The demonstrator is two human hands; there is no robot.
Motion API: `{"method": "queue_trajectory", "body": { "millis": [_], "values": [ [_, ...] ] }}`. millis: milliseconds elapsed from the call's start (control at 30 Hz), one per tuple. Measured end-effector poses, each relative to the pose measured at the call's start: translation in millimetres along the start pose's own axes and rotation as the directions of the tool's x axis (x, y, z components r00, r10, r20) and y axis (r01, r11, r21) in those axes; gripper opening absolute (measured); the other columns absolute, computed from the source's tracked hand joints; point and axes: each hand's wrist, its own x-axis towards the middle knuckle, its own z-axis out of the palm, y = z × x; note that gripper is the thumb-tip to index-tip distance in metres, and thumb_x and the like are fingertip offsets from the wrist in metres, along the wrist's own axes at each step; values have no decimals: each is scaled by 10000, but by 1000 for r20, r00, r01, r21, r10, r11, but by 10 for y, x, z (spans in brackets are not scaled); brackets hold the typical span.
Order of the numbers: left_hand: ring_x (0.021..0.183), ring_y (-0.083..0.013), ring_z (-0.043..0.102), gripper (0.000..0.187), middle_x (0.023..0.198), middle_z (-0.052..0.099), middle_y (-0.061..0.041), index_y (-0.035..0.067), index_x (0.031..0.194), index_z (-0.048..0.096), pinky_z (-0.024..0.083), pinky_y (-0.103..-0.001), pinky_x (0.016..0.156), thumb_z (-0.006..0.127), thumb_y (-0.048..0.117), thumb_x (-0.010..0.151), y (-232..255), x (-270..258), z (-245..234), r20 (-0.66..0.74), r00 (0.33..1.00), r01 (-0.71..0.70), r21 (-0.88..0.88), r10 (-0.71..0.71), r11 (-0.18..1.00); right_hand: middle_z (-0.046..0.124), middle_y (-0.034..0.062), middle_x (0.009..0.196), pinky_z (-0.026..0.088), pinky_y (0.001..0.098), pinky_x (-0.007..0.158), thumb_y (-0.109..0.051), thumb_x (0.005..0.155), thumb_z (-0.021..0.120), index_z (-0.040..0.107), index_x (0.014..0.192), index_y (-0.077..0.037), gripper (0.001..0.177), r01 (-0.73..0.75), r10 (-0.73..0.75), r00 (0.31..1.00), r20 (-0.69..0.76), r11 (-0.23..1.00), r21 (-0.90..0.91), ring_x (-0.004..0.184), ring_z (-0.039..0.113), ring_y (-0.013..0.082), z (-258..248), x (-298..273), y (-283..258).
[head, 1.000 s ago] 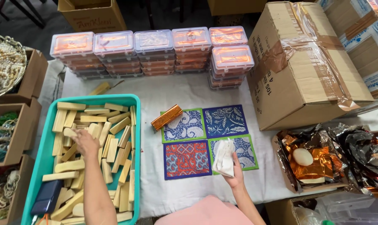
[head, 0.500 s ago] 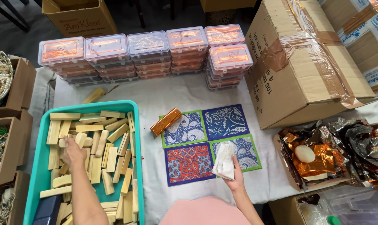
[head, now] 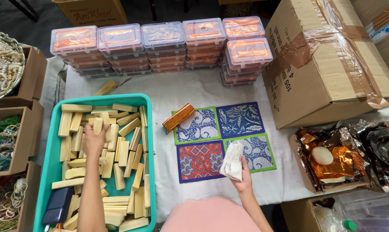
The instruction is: The person wraps small wooden blocks in orange foil, folds the edges, and places them on a patterned mat. They then wipe the mat with a white cloth and repeat the wrapping process with additional blocks.
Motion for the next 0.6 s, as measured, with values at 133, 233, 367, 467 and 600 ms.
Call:
{"method": "queue_trajectory", "body": {
  "millis": [133, 233, 367, 467, 600],
  "values": [
    [906, -226, 748, 652, 1066, 739, -93, 118, 1297, 513, 600, -407, 824, 639, 615, 894, 334, -278, 246, 141, 990, 65, -521, 11, 851, 711, 78, 1283, 496, 524, 1030, -386, 952, 691, 652, 1338, -144, 458, 15, -15, 1000, -5, 1000, -5, 1176, 658, 299, 57, -41, 34],
    [948, -182, 729, 623, 1046, 747, -64, 154, 1342, 501, 584, -355, 802, 634, 591, 919, 656, -667, 492, 302, 948, 109, -605, 101, 789, 710, 76, 1284, 496, 524, 1033, -397, 938, 683, 653, 1330, -144, 467, 8, -8, 1000, -11, 1000, 0, 1174, 661, 297, 35, -77, -16],
    [865, -322, 718, 498, 954, 716, -153, 87, 1213, 531, 554, -444, 730, 699, 477, 953, 1245, -1377, 904, 345, 842, -272, -391, 414, 879, 709, 67, 1290, 487, 517, 1039, -391, 954, 680, 655, 1337, -148, 455, 31, -31, 1000, 1, 999, -8, 1180, 655, 292, -23, -175, -162],
    [864, -341, 714, 520, 939, 722, -149, 129, 1217, 527, 557, -466, 732, 768, 427, 865, 1676, -1922, 1280, 295, 788, -506, -188, 540, 842, 711, 65, 1289, 484, 512, 1042, -389, 953, 674, 657, 1334, -148, 451, 40, -40, 999, 9, 999, -1, 1182, 654, 288, -35, -264, -280],
    [937, -345, 659, 470, 972, 711, -122, 115, 1175, 584, 543, -488, 734, 807, 333, 824, 2090, -2410, 1997, 187, 605, -785, -19, 774, 619, 716, 53, 1286, 487, 501, 1038, -381, 951, 664, 663, 1324, -148, 440, 61, -62, 996, 61, 998, 23, 1176, 660, 278, 6, -425, -528]
  ]
}}
